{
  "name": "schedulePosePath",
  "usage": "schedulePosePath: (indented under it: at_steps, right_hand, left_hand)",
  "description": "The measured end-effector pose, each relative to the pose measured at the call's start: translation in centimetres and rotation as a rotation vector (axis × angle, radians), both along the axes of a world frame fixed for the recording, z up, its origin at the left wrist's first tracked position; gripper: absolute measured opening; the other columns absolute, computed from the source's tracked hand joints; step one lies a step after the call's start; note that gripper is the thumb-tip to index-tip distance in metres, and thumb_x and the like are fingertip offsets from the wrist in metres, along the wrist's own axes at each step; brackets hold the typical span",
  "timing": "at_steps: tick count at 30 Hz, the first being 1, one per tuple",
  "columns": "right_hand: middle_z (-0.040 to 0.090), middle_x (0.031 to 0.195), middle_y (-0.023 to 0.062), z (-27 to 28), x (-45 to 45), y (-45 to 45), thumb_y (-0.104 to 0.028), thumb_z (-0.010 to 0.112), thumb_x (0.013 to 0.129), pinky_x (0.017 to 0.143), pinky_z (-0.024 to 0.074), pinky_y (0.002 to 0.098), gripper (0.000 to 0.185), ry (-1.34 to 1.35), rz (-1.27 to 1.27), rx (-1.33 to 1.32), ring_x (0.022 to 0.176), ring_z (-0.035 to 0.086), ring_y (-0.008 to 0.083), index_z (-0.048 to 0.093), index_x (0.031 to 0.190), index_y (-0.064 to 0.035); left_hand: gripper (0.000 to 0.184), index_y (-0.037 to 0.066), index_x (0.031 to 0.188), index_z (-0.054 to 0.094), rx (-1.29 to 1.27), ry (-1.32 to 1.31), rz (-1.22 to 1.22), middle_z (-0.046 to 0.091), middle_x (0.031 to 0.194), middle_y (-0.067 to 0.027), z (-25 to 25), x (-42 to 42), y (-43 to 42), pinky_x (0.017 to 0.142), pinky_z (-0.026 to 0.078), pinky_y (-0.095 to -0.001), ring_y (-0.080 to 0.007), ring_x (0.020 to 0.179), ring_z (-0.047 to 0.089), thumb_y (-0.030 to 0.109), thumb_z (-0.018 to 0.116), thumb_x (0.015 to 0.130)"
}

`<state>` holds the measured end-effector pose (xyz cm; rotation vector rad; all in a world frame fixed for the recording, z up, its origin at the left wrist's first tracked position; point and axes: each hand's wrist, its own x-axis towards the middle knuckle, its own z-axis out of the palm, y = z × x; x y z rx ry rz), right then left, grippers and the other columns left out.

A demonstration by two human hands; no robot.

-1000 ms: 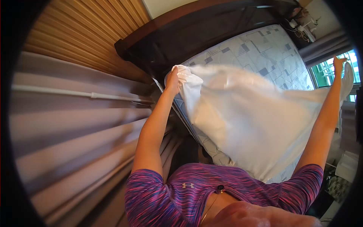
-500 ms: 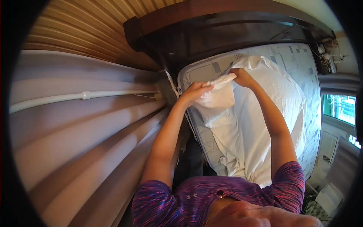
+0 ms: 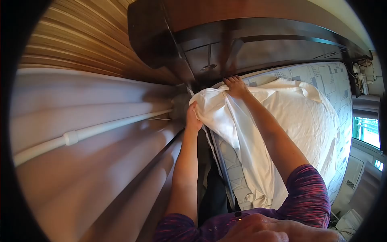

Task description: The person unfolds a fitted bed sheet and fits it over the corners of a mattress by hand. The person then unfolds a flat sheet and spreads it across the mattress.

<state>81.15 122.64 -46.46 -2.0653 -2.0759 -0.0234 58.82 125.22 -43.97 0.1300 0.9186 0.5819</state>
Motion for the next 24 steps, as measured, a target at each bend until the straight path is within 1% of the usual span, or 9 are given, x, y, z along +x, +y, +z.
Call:
schedulePosePath:
  at_steps: [1, 3, 5, 13, 15, 17, 18, 20, 24]
  right_hand:
    - [0.053, 0.096, 0.0080, 0.0, 0.0, 0.5, -0.019, 0.053, 0.066, 0.083, 0.0347, 0.0391, 0.036, 0.004, -0.003, -0.003, 0.095, 0.048, 0.0238, 0.051, 0.100, -0.0077]
    - [0.054, 0.087, 0.0067, -0.4, 0.4, 1.1, -0.019, 0.054, 0.063, 0.077, 0.0369, 0.0370, 0.030, 0.007, -0.030, -0.232, 0.087, 0.049, 0.0226, 0.053, 0.091, -0.0085]
    - [0.054, 0.082, 0.0060, -1.2, 0.4, 1.1, -0.014, 0.054, 0.060, 0.072, 0.0373, 0.0355, 0.025, 0.061, -0.014, -0.136, 0.082, 0.050, 0.0217, 0.052, 0.085, -0.0085]
    - [0.053, 0.081, 0.0056, -0.1, 0.8, -0.1, -0.007, 0.055, 0.057, 0.076, 0.0376, 0.0334, 0.024, 0.131, 0.089, 0.013, 0.084, 0.050, 0.0228, 0.051, 0.081, -0.0070]
    - [0.052, 0.078, 0.0065, -0.5, 0.1, 0.0, -0.005, 0.055, 0.057, 0.076, 0.0378, 0.0340, 0.022, 0.142, 0.043, -0.069, 0.082, 0.050, 0.0237, 0.050, 0.078, -0.0073]
    - [0.052, 0.076, 0.0074, -1.2, -0.5, -0.3, -0.002, 0.053, 0.056, 0.074, 0.0383, 0.0341, 0.020, 0.205, -0.077, 0.011, 0.080, 0.051, 0.0244, 0.049, 0.075, -0.0072]
    - [0.052, 0.075, 0.0090, -0.5, -0.7, -0.6, 0.000, 0.052, 0.055, 0.072, 0.0384, 0.0346, 0.020, 0.191, -0.090, 0.051, 0.078, 0.050, 0.0259, 0.047, 0.073, -0.0062]
    - [0.051, 0.074, 0.0097, 1.8, -0.7, -1.8, 0.000, 0.052, 0.054, 0.071, 0.0381, 0.0352, 0.021, 0.222, -0.086, 0.088, 0.077, 0.050, 0.0269, 0.046, 0.073, -0.0054]
    - [0.050, 0.073, 0.0118, 6.4, -0.8, -3.5, 0.002, 0.051, 0.052, 0.069, 0.0373, 0.0364, 0.023, 0.263, -0.104, 0.102, 0.074, 0.048, 0.0295, 0.045, 0.073, -0.0033]
  left_hand:
    - [0.036, 0.004, 0.105, 0.047, -0.027, 0.090, -0.041, 0.054, 0.100, -0.0114, 0.1, 0.0, 0.1, 0.081, 0.040, -0.0324, -0.0226, 0.089, 0.053, 0.028, 0.044, 0.078]
    - [0.036, 0.003, 0.105, 0.046, 0.006, 0.027, -0.094, 0.054, 0.099, -0.0110, -2.2, -0.6, 0.5, 0.078, 0.042, -0.0315, -0.0207, 0.087, 0.053, 0.029, 0.046, 0.079]
    - [0.035, 0.002, 0.104, 0.046, 0.324, 0.434, -0.209, 0.054, 0.096, -0.0102, -1.9, -0.9, 0.8, 0.072, 0.043, -0.0281, -0.0176, 0.083, 0.054, 0.024, 0.051, 0.078]
    - [0.026, 0.000, 0.093, 0.053, 0.384, 0.376, -0.175, 0.058, 0.083, -0.0078, -0.8, -0.7, 1.5, 0.062, 0.044, -0.0245, -0.0139, 0.069, 0.056, 0.020, 0.054, 0.076]
    - [0.023, 0.000, 0.088, 0.056, 0.408, 0.383, -0.168, 0.059, 0.080, -0.0069, -0.9, -0.6, 1.6, 0.060, 0.044, -0.0244, -0.0136, 0.066, 0.056, 0.019, 0.054, 0.075]
    - [0.022, 0.000, 0.081, 0.058, 0.601, 0.651, -0.292, 0.060, 0.074, -0.0097, -1.6, -0.9, 2.0, 0.059, 0.043, -0.0271, -0.0178, 0.062, 0.057, 0.020, 0.054, 0.073]
    - [0.022, 0.000, 0.081, 0.058, 0.600, 0.651, -0.293, 0.060, 0.074, -0.0097, -0.6, -1.1, 2.0, 0.059, 0.043, -0.0271, -0.0178, 0.062, 0.057, 0.020, 0.054, 0.073]
    - [0.027, -0.003, 0.079, 0.057, 0.865, 1.199, -0.570, 0.058, 0.072, -0.0191, 2.1, -1.3, 2.2, 0.063, 0.043, -0.0329, -0.0313, 0.072, 0.057, 0.022, 0.052, 0.072]
    - [0.037, -0.001, 0.075, 0.057, 0.803, 1.152, -0.530, 0.055, 0.071, -0.0236, -3.6, -0.6, 2.6, 0.064, 0.040, -0.0415, -0.0393, 0.076, 0.053, 0.033, 0.042, 0.073]
